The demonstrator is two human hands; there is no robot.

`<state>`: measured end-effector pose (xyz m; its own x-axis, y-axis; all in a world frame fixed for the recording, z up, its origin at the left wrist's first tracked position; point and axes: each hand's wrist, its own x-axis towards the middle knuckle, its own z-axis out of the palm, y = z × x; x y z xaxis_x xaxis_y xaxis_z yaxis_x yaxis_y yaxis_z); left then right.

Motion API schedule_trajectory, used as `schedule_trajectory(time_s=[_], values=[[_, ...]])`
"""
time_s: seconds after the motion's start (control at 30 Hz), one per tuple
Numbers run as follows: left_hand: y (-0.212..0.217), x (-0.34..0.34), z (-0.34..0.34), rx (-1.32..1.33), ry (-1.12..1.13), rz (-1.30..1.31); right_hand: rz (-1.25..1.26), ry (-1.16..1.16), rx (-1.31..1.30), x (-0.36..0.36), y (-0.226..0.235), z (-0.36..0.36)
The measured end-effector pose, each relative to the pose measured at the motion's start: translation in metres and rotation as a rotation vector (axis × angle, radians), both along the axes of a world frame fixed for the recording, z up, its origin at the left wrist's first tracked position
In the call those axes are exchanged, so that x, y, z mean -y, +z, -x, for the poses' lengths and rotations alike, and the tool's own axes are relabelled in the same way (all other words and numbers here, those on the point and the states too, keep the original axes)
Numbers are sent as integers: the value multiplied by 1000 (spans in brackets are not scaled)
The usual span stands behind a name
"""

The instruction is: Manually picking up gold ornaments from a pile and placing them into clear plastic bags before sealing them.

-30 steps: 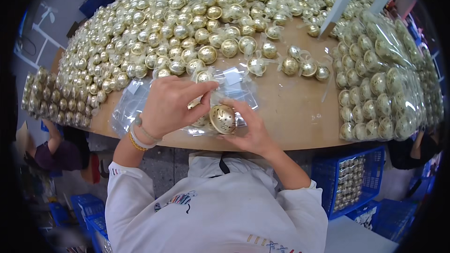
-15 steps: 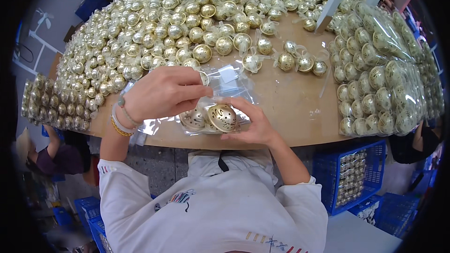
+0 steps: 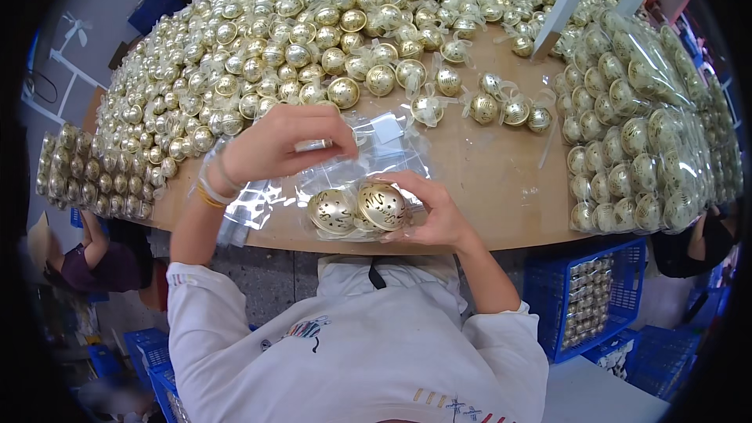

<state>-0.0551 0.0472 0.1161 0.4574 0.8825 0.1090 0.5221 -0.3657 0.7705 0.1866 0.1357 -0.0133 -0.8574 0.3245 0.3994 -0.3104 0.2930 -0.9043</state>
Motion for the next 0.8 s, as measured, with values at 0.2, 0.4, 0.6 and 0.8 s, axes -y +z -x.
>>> schedule_trajectory(time_s=[0.2, 0.4, 0.6, 0.8], values=[[-84, 26, -17, 201, 906, -929, -71, -262, -355, 17, -41, 15], [-171, 68, -60, 516, 573, -1065, -435, -308, -569, 10, -41, 23], [-149, 81, -35, 303, 546, -920, -559, -230, -421, -8, 7, 8], [-129, 82, -42, 349, 594, -1025, -474, -70, -259, -10, 55, 8]])
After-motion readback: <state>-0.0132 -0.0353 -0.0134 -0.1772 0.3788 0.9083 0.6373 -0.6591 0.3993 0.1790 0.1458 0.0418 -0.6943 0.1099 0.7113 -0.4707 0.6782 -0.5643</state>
